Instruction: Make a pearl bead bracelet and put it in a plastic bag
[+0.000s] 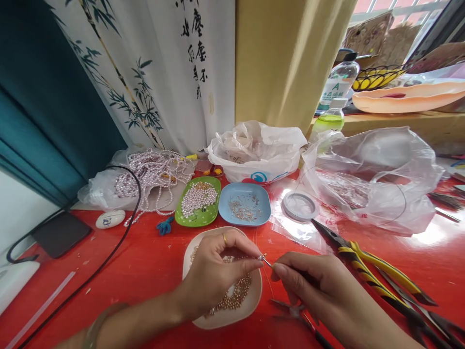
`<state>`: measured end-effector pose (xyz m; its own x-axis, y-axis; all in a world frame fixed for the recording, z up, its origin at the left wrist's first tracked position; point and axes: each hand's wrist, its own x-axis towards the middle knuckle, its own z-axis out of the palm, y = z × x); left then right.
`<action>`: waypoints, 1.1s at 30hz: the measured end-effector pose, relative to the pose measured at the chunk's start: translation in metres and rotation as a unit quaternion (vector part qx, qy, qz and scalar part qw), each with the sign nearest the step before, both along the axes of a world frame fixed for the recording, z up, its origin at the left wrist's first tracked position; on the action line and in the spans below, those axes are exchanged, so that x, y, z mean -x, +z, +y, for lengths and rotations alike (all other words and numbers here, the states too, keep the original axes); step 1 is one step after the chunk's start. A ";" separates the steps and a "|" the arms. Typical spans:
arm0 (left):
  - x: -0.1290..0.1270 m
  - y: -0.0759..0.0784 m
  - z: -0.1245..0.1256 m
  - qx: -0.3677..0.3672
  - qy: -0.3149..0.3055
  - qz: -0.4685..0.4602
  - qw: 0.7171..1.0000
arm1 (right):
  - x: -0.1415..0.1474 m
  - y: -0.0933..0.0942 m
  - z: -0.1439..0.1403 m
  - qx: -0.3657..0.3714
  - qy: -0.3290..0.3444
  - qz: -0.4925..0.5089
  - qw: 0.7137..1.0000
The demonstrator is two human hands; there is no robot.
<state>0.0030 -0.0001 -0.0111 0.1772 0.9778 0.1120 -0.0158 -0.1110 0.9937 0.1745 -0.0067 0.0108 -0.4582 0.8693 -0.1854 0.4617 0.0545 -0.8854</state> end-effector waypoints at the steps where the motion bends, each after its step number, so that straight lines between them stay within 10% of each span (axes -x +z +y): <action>1: 0.000 0.000 0.000 -0.016 0.001 0.012 1.000 | 0.000 0.000 0.000 0.016 -0.001 0.009 1.000; 33: 0.002 0.000 -0.001 -0.117 -0.001 0.088 0.989 | 0.001 -0.001 0.001 0.029 -0.008 -0.007 1.000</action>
